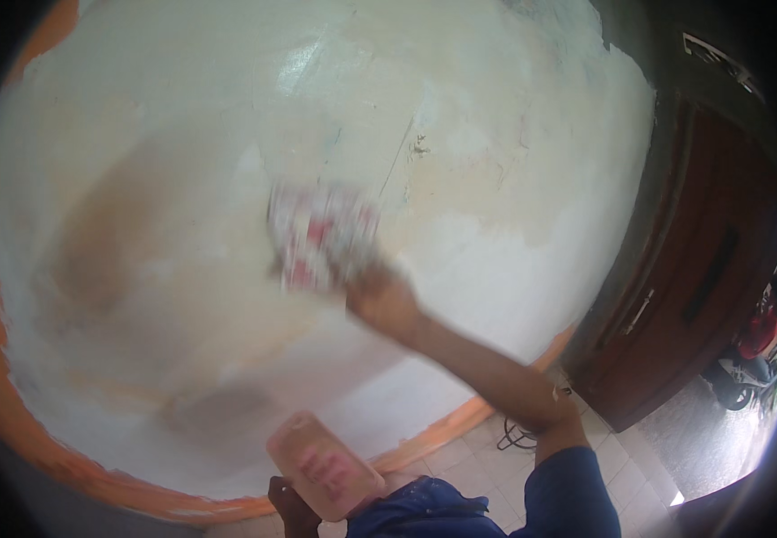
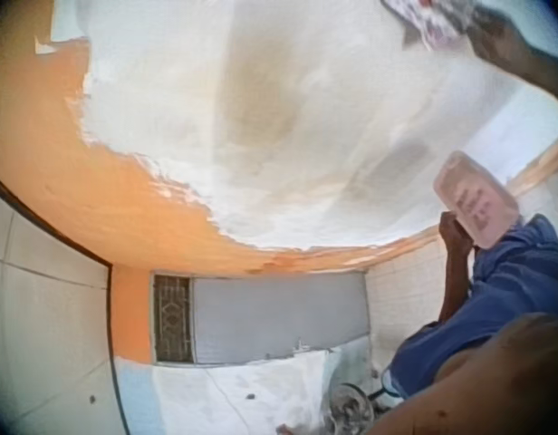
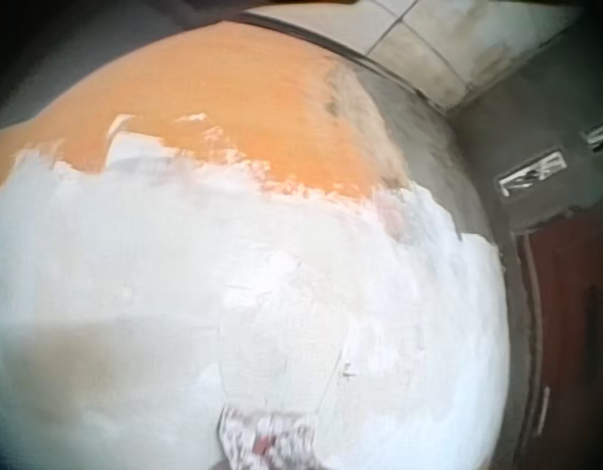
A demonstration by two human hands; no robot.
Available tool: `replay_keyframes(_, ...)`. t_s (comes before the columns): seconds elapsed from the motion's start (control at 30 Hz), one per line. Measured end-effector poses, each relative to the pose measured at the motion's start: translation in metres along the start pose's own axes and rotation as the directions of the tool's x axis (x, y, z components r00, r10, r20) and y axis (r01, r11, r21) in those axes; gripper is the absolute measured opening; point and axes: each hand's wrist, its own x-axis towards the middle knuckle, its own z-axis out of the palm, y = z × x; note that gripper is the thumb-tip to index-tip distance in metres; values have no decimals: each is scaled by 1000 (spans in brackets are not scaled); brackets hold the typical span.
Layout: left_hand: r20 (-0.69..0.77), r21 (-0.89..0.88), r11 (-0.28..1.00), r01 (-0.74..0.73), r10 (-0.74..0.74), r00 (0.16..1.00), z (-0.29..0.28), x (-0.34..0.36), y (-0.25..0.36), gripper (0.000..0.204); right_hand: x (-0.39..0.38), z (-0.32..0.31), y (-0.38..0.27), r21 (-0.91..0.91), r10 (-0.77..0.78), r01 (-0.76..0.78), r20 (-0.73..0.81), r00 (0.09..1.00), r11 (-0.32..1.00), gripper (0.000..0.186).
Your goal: The person applies plaster to a wall using a putty knife, repeatedly scooping material from a plastic container and spreading it across the wall surface.
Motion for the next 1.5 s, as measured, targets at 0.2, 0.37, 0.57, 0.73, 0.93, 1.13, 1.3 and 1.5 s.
replay_keyframes(0.2, -121, -197, 980, -39, 15, 992, 2, -3, -2, 51, -19, -37, -25, 177, 135, -148, 81, 987, 973, 57)
replay_keyframes(0.37, -38, -36, 997, -67, 66, 997, -24, 13, -36, 62, 94, -70, 77, -8, 155, -177, -447, 881, 984, 53)
replay_keyframes(0.57, -37, -1, 997, -74, 74, 997, -13, 12, -33, 56, 56, -11, 52, -95, 22, -31, -101, 995, 995, 49)
replay_keyframes(0.73, -103, 16, 992, -125, 126, 987, -8, 15, -32, 43, -19, 28, -22, 47, -50, 45, 121, 991, 998, 54)
replay_keyframes(0.93, -185, -175, 971, -161, 128, 974, 10, 33, -35, 35, -54, 12, -30, 185, -85, 94, -58, 995, 978, 50)
replay_keyframes(1.13, -98, -255, 966, -36, 11, 995, -3, 7, -20, 48, 45, -49, 49, -32, 57, -77, -406, 912, 997, 51)
replay_keyframes(1.3, -83, -229, 973, -12, -7, 996, -2, -1, -9, 57, 6, 10, 46, -46, -14, 10, -88, 996, 999, 42)
replay_keyframes(1.5, 87, -767, 619, 167, -157, 984, 25, -4, 40, 61, -98, 15, -54, 260, -165, 135, 98, 981, 956, 41)
